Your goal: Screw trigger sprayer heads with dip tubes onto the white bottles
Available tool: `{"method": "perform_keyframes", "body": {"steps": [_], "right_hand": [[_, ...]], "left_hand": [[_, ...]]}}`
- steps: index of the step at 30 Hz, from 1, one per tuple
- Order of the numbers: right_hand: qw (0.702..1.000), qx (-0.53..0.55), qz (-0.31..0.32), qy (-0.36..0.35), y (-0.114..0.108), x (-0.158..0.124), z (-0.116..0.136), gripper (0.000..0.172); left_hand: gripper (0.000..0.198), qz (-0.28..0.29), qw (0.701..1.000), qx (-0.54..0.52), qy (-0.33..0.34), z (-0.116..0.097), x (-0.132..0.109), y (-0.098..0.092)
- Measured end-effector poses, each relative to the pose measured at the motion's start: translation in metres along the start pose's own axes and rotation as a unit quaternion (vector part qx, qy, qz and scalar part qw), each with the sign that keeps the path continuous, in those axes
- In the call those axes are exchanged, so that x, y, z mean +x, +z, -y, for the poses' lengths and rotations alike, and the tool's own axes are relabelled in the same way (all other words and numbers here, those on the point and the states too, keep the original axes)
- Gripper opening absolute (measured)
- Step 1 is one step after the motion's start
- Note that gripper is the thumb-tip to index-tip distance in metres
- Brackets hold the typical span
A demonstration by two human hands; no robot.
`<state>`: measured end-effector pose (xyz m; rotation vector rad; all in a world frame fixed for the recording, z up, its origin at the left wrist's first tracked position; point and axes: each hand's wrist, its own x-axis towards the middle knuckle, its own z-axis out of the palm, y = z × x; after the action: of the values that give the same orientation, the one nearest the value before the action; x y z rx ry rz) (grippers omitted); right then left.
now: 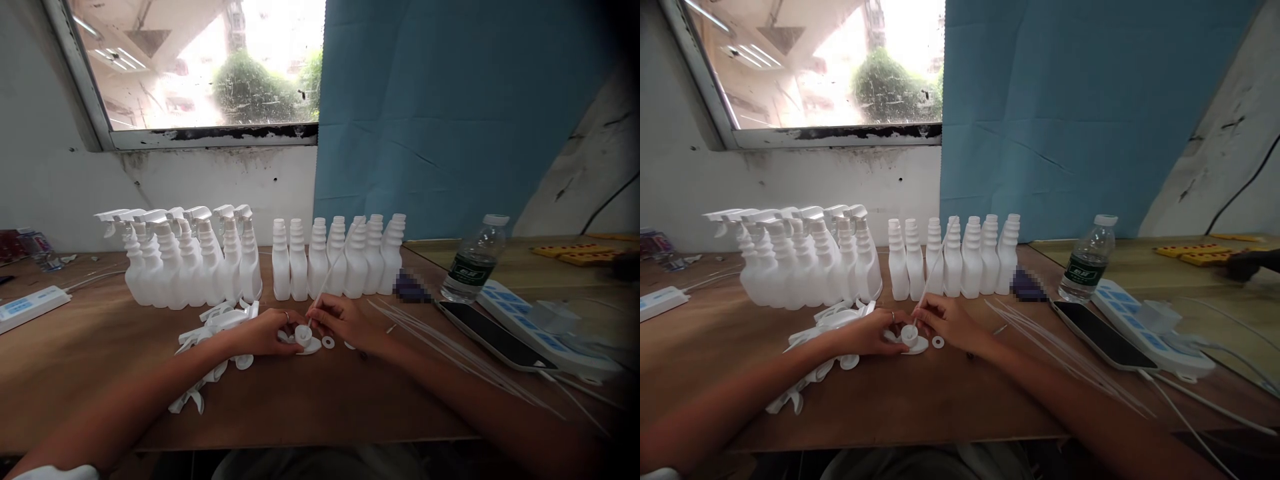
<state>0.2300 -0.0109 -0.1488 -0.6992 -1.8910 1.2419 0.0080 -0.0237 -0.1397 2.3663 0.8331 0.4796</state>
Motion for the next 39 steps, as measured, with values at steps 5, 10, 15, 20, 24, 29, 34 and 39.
{"method": "perform_keyframes", "body": {"steps": [5,10,15,20,24,29,34,39], "right_hand": [[0.999,-0.036,0.005,-0.022,0.004,0.001,-0.001,0.034],[0.992,-0.122,0.008,-0.040,0.005,-0.001,0.008,0.032],[0.972,-0.213,0.021,-0.098,0.002,-0.002,0.010,0.028],[0.947,-0.288,0.042,-0.136,0.002,-0.001,0.010,0.023],[0.941,-0.313,0.060,-0.118,0.007,-0.002,0.018,0.018],[0.943,-0.315,0.061,-0.089,0.011,-0.001,0.023,0.016],[0.947,-0.307,0.050,-0.081,0.011,0.003,0.015,0.017],[0.945,-0.311,0.058,-0.082,0.011,0.004,0.013,0.018]], "left_hand": [[0.036,0.007,1.000,0.017,-0.013,0.000,0.000,0.000],[0.036,0.006,1.000,0.017,-0.017,-0.004,0.000,-0.002],[0.033,0.008,1.000,0.000,-0.011,-0.004,0.001,-0.001],[0.026,-0.002,1.000,-0.003,0.005,0.001,0.002,0.000],[0.025,0.004,1.000,0.010,-0.006,0.001,0.001,0.000],[0.022,-0.001,1.000,0.008,0.002,-0.003,-0.001,-0.002],[0.027,0.003,1.000,-0.006,0.006,-0.001,0.001,-0.002],[0.029,0.007,1.000,-0.018,-0.003,0.002,0.002,-0.001]]}}
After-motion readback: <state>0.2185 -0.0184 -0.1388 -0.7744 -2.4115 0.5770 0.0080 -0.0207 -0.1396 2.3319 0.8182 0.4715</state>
